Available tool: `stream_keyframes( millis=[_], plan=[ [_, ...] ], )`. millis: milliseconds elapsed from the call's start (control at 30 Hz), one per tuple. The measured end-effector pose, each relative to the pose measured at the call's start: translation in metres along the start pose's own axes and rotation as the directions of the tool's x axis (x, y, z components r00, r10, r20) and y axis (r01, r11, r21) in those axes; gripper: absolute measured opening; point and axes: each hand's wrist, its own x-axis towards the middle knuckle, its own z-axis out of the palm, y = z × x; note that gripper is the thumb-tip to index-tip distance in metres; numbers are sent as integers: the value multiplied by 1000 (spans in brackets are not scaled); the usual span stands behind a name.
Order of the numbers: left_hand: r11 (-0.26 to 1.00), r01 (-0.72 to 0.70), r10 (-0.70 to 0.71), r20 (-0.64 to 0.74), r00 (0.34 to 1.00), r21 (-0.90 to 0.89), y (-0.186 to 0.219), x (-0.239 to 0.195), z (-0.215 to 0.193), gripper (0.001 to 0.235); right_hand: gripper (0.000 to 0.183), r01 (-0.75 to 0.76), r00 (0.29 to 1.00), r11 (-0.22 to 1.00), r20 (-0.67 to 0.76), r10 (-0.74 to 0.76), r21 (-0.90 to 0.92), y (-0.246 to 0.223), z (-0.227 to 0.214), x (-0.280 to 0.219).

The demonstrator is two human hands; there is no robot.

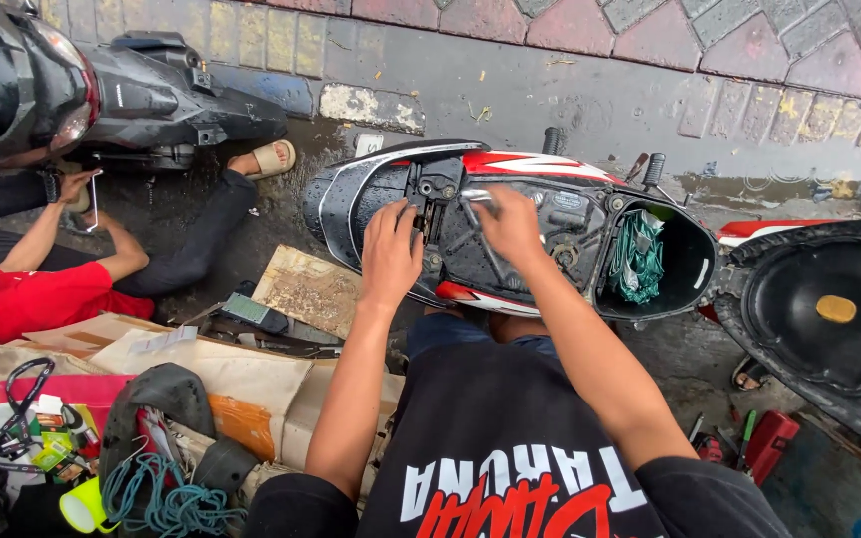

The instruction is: The person uses a wrench to loosen and remove bolts from the rear section of a motorcycle. They detach a black plastic cover and continue to work on the exposed internal components of the bike's rear assembly.

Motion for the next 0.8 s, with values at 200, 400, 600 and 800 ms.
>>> stream_keyframes(
  millis=[200, 400, 600, 800],
  plan=[
    [1000, -11, 12, -243, 970, 5, -3, -2, -21, 31, 16, 158, 975, 984, 170, -143, -81, -28, 29, 43],
    [993, 113, -100, -342, 934, 17, -26, -8, -50, 31, 11, 241, 949, 938, 265, -173, -250, -11, 58, 50],
    [980, 197, -193, -377, 906, -30, -50, -13, -61, 34, 9, 438, 886, 804, 348, -308, -403, -17, 59, 53],
    [978, 205, -203, -411, 889, -40, -61, -15, -55, 35, 8, 581, 813, 623, 408, -415, -524, -4, 81, 50]
  ],
)
